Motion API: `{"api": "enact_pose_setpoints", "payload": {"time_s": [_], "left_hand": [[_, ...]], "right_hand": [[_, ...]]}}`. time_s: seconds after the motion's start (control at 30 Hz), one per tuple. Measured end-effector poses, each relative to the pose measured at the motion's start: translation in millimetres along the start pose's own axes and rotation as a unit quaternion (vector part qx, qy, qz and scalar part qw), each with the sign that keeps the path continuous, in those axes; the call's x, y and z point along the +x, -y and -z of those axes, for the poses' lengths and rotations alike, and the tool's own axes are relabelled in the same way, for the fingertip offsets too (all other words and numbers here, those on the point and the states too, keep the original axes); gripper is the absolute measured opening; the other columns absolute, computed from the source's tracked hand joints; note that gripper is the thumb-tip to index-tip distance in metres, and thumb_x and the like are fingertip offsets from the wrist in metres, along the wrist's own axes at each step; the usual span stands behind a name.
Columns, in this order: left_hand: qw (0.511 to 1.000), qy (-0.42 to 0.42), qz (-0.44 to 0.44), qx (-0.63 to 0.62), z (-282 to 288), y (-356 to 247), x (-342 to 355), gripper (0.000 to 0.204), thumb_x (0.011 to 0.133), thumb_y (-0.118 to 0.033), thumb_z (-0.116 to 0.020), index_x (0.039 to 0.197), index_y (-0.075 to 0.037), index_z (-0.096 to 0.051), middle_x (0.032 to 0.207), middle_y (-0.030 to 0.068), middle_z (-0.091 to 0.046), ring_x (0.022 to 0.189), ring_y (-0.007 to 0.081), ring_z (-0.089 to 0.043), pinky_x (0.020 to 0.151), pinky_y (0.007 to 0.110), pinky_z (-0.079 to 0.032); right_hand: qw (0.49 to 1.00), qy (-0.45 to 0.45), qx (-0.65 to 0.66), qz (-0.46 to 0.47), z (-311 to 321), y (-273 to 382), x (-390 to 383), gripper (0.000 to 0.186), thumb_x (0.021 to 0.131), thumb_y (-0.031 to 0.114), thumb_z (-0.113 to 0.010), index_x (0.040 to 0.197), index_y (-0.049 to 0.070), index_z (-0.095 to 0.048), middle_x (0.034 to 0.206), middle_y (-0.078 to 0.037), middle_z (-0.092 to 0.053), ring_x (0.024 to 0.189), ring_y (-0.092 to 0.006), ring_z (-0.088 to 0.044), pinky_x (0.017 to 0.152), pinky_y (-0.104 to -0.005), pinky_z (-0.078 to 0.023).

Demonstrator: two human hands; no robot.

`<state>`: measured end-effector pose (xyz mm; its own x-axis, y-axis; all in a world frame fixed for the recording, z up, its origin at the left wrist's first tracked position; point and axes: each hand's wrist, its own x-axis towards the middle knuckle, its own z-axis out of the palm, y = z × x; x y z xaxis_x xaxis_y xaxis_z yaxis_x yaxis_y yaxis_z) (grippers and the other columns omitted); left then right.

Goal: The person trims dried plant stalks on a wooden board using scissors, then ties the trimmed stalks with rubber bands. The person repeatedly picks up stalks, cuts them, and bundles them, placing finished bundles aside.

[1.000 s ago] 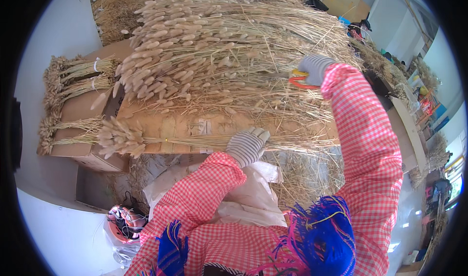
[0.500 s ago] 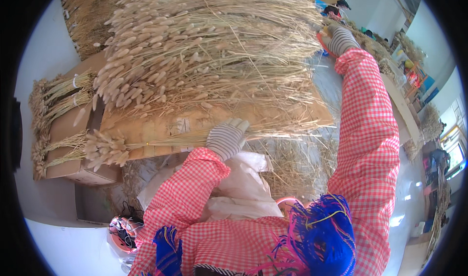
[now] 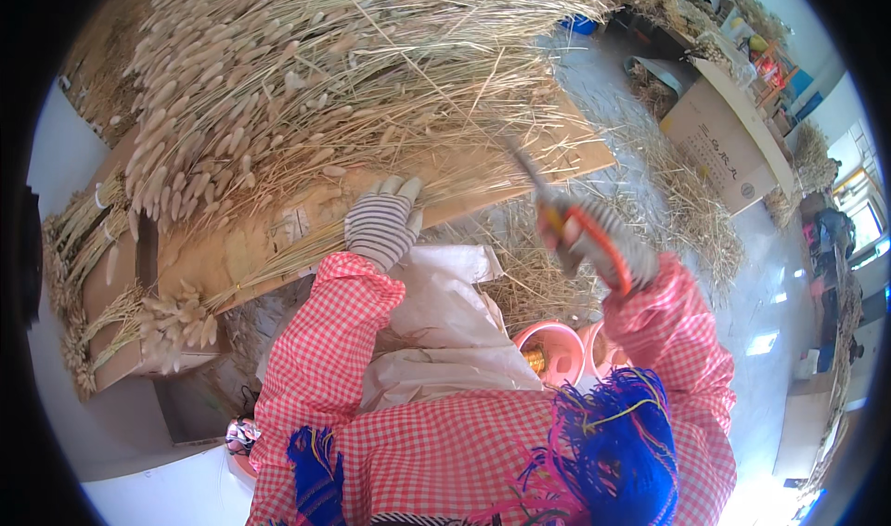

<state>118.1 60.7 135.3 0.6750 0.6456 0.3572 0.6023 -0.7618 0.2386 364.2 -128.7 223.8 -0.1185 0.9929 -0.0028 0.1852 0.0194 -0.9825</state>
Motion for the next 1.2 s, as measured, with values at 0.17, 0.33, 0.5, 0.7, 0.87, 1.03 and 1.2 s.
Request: {"api": "enact_pose_setpoints", "payload": {"time_s": [0.17, 0.33, 0.5, 0.7, 0.87, 1.03, 1.2], "left_hand": [[1.000, 0.001, -0.002, -0.007, -1, 0, 1, 0.041, 0.075, -0.020, -0.064, 0.114, -0.013, -0.055, 0.104, 0.0098, -0.058, 0.100, 0.0298, -0.056, 0.087, 0.042, -0.047], [1.000, 0.005, 0.002, 0.001, -2, -1, 0, 0.042, 0.075, -0.020, -0.064, 0.116, -0.014, -0.055, 0.106, 0.0098, -0.058, 0.102, 0.0299, -0.056, 0.088, 0.043, -0.047], [1.000, 0.001, 0.002, 0.005, 0, 0, 0, 0.047, 0.074, -0.022, -0.065, 0.119, -0.013, -0.055, 0.107, 0.0101, -0.059, 0.101, 0.0306, -0.056, 0.088, 0.043, -0.047], [1.000, 0.008, 0.002, 0.026, -3, 0, 2, 0.047, 0.074, -0.023, -0.066, 0.118, -0.011, -0.055, 0.106, 0.0110, -0.058, 0.100, 0.0311, -0.056, 0.086, 0.044, -0.048], [1.000, -0.007, 0.002, 0.025, -6, 0, 2, 0.050, 0.074, -0.023, -0.066, 0.120, -0.009, -0.054, 0.106, 0.0123, -0.058, 0.099, 0.0317, -0.056, 0.085, 0.045, -0.048], [1.000, -0.015, -0.010, 0.024, -5, 0, 1, 0.052, 0.075, -0.026, -0.066, 0.121, -0.007, -0.053, 0.105, 0.0140, -0.058, 0.099, 0.0330, -0.056, 0.085, 0.045, -0.048], [0.999, -0.028, -0.017, 0.012, -4, 0, 1, 0.053, 0.078, -0.036, -0.066, 0.120, -0.006, -0.054, 0.103, 0.0147, -0.059, 0.096, 0.0339, -0.057, 0.085, 0.045, -0.048]], "right_hand": [[0.963, 0.030, 0.166, -0.210, -21, -87, -17, 0.062, 0.086, 0.064, -0.054, 0.114, 0.008, -0.055, 0.086, 0.001, -0.060, 0.070, -0.0077, -0.055, 0.055, -0.0215, -0.044], [0.952, -0.002, 0.160, -0.259, -23, -119, -20, 0.066, 0.084, 0.067, -0.052, 0.114, 0.009, -0.055, 0.084, 0.000, -0.061, 0.068, -0.0091, -0.056, 0.052, -0.0225, -0.045], [0.953, -0.023, 0.138, -0.270, -23, -114, -14, 0.064, 0.086, 0.067, -0.051, 0.114, 0.009, -0.055, 0.084, 0.001, -0.060, 0.067, -0.0094, -0.054, 0.054, -0.0236, -0.045], [0.985, -0.032, 0.065, -0.159, -40, -87, -20, 0.060, 0.086, 0.059, -0.057, 0.116, 0.007, -0.052, 0.086, 0.000, -0.055, 0.068, -0.0082, -0.051, 0.057, -0.0222, -0.044], [0.974, 0.065, 0.140, -0.166, -58, -86, -27, 0.058, 0.083, 0.057, -0.063, 0.108, 0.006, -0.053, 0.085, 0.001, -0.051, 0.068, -0.0063, -0.049, 0.057, -0.0205, -0.040], [0.945, -0.058, 0.215, -0.239, -54, -128, -7, 0.055, 0.088, 0.061, -0.054, 0.103, 0.009, -0.058, 0.078, 0.002, -0.060, 0.065, -0.0079, -0.054, 0.054, -0.0212, -0.042], [0.945, -0.014, 0.283, -0.165, -43, -158, -4, 0.055, 0.088, 0.060, -0.054, 0.102, 0.007, -0.059, 0.082, 0.000, -0.061, 0.068, -0.0069, -0.054, 0.057, -0.0197, -0.043]]}}
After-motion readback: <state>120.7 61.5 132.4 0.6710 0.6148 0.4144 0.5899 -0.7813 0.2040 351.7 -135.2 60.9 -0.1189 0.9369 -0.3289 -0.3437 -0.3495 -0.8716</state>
